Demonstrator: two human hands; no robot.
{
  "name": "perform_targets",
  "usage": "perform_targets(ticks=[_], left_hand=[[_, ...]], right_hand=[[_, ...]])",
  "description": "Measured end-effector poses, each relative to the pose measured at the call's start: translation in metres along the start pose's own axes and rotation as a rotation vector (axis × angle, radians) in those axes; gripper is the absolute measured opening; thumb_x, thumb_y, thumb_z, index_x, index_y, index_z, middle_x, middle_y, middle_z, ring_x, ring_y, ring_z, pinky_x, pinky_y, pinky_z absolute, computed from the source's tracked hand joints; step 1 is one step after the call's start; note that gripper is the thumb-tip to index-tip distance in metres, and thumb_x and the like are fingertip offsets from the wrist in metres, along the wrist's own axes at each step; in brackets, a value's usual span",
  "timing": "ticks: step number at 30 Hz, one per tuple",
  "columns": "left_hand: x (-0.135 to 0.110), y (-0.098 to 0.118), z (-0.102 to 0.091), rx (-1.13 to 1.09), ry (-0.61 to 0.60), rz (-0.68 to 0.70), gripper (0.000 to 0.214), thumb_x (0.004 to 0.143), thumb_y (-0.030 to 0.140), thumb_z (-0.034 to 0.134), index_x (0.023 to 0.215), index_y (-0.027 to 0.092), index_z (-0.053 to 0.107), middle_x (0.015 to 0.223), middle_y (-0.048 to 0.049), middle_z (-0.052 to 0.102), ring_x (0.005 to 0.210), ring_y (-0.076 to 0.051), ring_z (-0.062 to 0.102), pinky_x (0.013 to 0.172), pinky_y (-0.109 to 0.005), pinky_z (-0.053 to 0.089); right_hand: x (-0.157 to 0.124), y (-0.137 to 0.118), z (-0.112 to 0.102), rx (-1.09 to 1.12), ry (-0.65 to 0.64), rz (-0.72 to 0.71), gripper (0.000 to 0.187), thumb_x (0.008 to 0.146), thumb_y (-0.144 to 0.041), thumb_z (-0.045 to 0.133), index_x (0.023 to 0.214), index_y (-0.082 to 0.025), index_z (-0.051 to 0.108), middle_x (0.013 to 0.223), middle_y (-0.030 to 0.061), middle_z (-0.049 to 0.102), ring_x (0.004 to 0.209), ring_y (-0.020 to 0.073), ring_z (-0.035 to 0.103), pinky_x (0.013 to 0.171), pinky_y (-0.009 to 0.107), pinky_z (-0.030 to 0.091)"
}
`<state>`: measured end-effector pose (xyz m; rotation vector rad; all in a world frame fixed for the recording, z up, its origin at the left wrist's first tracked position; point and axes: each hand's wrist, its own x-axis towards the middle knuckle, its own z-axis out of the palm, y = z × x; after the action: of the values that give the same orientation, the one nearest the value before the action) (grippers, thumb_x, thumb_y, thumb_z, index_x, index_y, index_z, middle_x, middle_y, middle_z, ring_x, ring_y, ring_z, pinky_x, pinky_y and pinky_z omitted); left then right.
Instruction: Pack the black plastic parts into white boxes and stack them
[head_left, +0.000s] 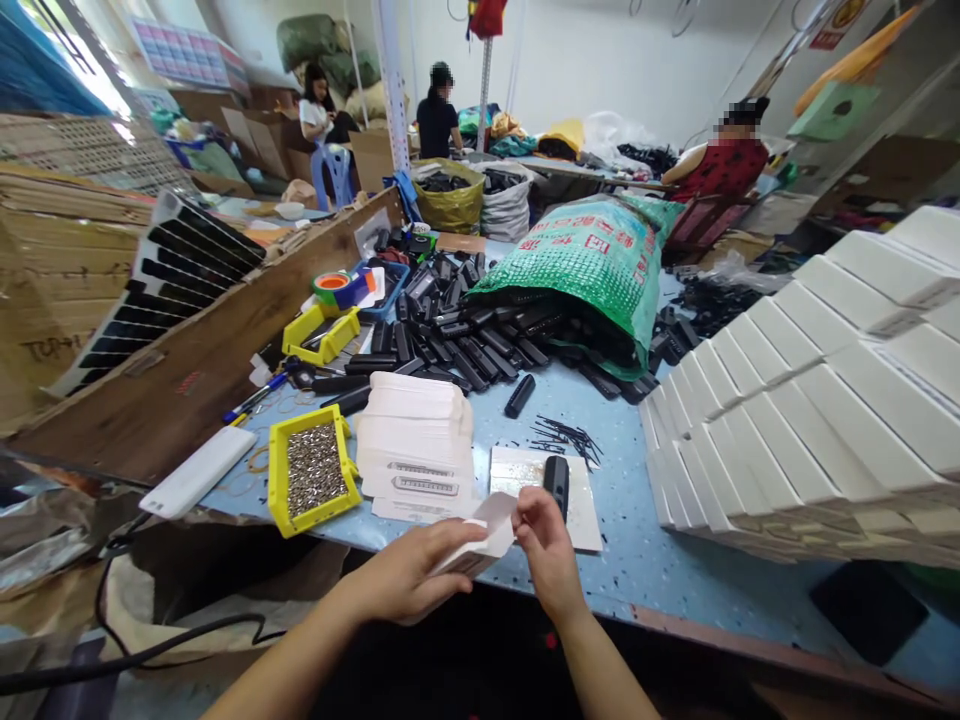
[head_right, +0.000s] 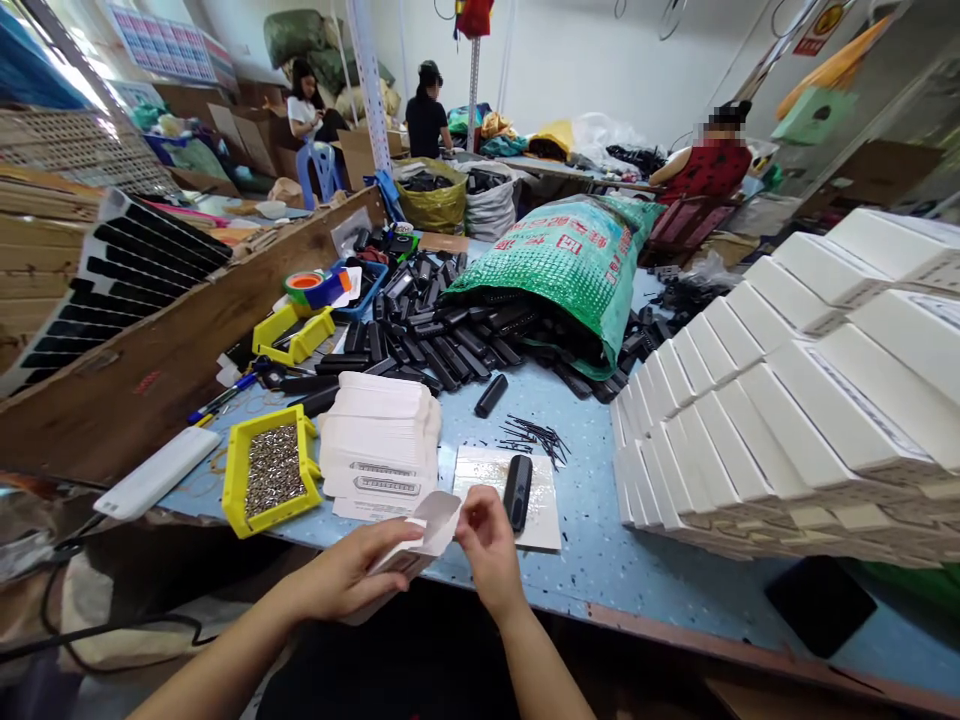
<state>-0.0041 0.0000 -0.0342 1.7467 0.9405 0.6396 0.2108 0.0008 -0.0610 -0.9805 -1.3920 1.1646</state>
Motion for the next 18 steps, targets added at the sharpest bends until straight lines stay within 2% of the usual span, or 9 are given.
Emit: perform_targets(ticks=[1, 3, 6, 8, 10, 12, 14, 16, 18], left_hand=[[0.002, 0.004, 0.002, 0.005, -0.040, 0.007, 0.044, 0.079, 0.027, 0.065, 0.122, 0.028, 0.059, 0.117, -0.0101, 0.065, 0.102, -0.026, 0.063, 0.091, -0.036, 0.047], [0.007, 0.007, 0.009, 0.004, -0.063, -0.037, 0.056, 0.072, 0.028, 0.071, 0.125, 0.025, 0.054, 0.122, -0.0112, 0.061, 0.104, -0.027, 0.061, 0.092, -0.037, 0.047], [0.014, 0.007, 0.020, -0.033, 0.109, -0.134, 0.099, 0.057, 0.028, 0.081, 0.143, 0.022, 0.030, 0.128, -0.0149, 0.056, 0.113, -0.030, 0.057, 0.096, -0.041, 0.044], [0.019, 0.006, 0.027, -0.068, 0.200, -0.183, 0.111, 0.061, 0.024, 0.077, 0.149, 0.022, 0.010, 0.124, -0.0140, 0.058, 0.110, -0.029, 0.059, 0.095, -0.041, 0.044], [0.023, 0.006, 0.031, -0.093, 0.210, -0.218, 0.112, 0.064, 0.020, 0.073, 0.150, 0.022, 0.001, 0.119, -0.0127, 0.061, 0.102, -0.027, 0.062, 0.092, -0.040, 0.045], [0.026, 0.005, 0.033, -0.125, 0.210, -0.225, 0.110, 0.063, 0.020, 0.073, 0.151, 0.021, 0.007, 0.116, -0.0120, 0.063, 0.098, -0.027, 0.063, 0.090, -0.039, 0.046], [0.028, 0.001, 0.033, -0.172, 0.224, -0.206, 0.105, 0.059, 0.020, 0.075, 0.149, 0.022, 0.019, 0.119, -0.0117, 0.063, 0.105, -0.029, 0.061, 0.093, -0.040, 0.044], [0.028, -0.005, 0.029, -0.232, 0.253, -0.235, 0.099, 0.057, 0.022, 0.078, 0.144, 0.021, 0.031, 0.121, -0.0122, 0.062, 0.112, -0.031, 0.058, 0.097, -0.041, 0.043], [0.025, -0.012, 0.021, -0.368, 0.281, -0.334, 0.094, 0.061, 0.027, 0.078, 0.143, 0.022, 0.032, 0.116, -0.0124, 0.064, 0.108, -0.030, 0.061, 0.093, -0.042, 0.046]], right_hand=[[0.001, 0.005, 0.003, 0.099, 0.009, 0.071, 0.031, 0.089, -0.047, 0.055, 0.109, -0.025, 0.062, 0.089, 0.0036, 0.058, 0.075, 0.0157, 0.056, 0.065, 0.027, 0.049], [0.003, 0.008, 0.008, 0.158, -0.063, 0.149, 0.041, 0.087, -0.049, 0.057, 0.119, -0.024, 0.060, 0.093, 0.0045, 0.062, 0.077, 0.0170, 0.061, 0.067, 0.028, 0.052], [0.005, 0.000, 0.010, 0.049, -0.201, -0.011, 0.043, 0.084, -0.052, 0.059, 0.117, -0.025, 0.066, 0.118, 0.0087, 0.063, 0.108, 0.0253, 0.059, 0.094, 0.039, 0.048], [0.005, -0.009, 0.011, 0.003, -0.242, -0.072, 0.039, 0.086, -0.049, 0.058, 0.117, -0.027, 0.067, 0.125, 0.0080, 0.061, 0.118, 0.0264, 0.056, 0.102, 0.043, 0.043], [0.004, -0.016, 0.017, 0.002, -0.196, -0.006, 0.030, 0.090, -0.040, 0.055, 0.115, -0.028, 0.068, 0.119, 0.0069, 0.066, 0.112, 0.0243, 0.060, 0.099, 0.044, 0.047], [0.001, -0.018, 0.024, -0.032, -0.100, 0.016, 0.028, 0.093, -0.033, 0.051, 0.115, -0.027, 0.067, 0.115, 0.0067, 0.068, 0.109, 0.0231, 0.062, 0.096, 0.044, 0.049], [0.000, -0.016, 0.024, -0.143, -0.088, -0.096, 0.032, 0.093, -0.032, 0.050, 0.122, -0.026, 0.063, 0.125, 0.0080, 0.062, 0.116, 0.0240, 0.058, 0.101, 0.046, 0.045], [0.004, -0.010, 0.009, -0.326, -0.207, -0.198, 0.040, 0.092, -0.027, 0.049, 0.132, -0.027, 0.054, 0.138, 0.0078, 0.052, 0.127, 0.0238, 0.049, 0.107, 0.047, 0.039], [0.014, -0.003, -0.024, -0.570, -0.321, -0.180, 0.050, 0.090, -0.018, 0.047, 0.139, -0.028, 0.045, 0.144, 0.0072, 0.045, 0.133, 0.0234, 0.042, 0.109, 0.050, 0.035]])
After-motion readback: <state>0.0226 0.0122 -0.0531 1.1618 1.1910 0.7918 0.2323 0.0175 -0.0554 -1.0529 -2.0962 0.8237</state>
